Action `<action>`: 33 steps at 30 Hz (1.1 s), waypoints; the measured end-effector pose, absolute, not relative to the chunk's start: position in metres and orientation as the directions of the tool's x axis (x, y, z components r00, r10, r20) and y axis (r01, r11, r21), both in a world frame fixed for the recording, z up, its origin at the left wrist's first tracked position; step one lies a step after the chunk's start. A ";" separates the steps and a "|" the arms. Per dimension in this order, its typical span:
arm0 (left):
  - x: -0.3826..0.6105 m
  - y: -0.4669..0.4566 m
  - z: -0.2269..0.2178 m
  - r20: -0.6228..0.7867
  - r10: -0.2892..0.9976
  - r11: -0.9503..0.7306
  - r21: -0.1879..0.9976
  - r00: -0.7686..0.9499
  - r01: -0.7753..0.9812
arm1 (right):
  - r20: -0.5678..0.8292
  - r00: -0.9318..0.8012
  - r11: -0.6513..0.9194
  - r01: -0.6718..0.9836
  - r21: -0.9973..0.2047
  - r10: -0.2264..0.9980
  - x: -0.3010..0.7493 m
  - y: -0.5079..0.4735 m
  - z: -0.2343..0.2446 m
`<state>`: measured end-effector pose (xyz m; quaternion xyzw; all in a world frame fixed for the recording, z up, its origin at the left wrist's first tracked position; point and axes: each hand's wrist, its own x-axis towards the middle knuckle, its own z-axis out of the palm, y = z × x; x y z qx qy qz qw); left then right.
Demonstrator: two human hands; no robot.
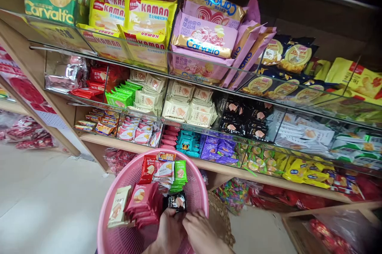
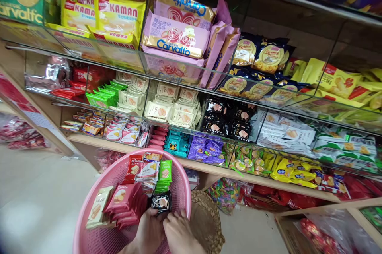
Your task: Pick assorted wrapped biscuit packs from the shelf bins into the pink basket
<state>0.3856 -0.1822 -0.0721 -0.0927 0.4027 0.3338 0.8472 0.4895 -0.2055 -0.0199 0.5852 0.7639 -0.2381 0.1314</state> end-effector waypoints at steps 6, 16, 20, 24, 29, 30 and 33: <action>0.385 -0.187 -0.076 -0.747 0.504 0.770 0.162 0.434 -0.617 | -0.580 -0.230 0.136 0.970 -0.201 0.781 0.473 -0.198 -0.037; 0.386 -0.176 -0.070 -0.789 0.493 0.784 0.222 0.365 -0.579 | -0.465 -0.233 0.159 0.968 -0.194 0.854 0.480 -0.183 -0.029; 0.385 -0.180 -0.071 -0.801 0.489 0.788 0.237 0.345 -0.568 | -0.486 -0.225 0.148 0.970 -0.193 0.845 0.480 -0.185 -0.033; 0.383 -0.185 -0.072 -0.825 0.459 0.809 0.236 0.330 -0.538 | -0.501 -0.237 0.155 0.967 -0.200 0.833 0.478 -0.185 -0.035; 0.382 -0.180 -0.071 -0.778 0.516 0.789 0.269 0.358 -0.553 | -0.489 -0.223 0.138 0.969 -0.203 0.843 0.476 -0.183 -0.034; 0.382 -0.179 -0.071 -0.772 0.526 0.782 0.274 0.357 -0.559 | -0.487 -0.218 0.133 0.970 -0.204 0.845 0.476 -0.183 -0.035; 0.383 -0.178 -0.074 -0.776 0.529 0.778 0.281 0.344 -0.561 | -0.480 -0.204 0.118 0.972 -0.203 0.854 0.476 -0.184 -0.040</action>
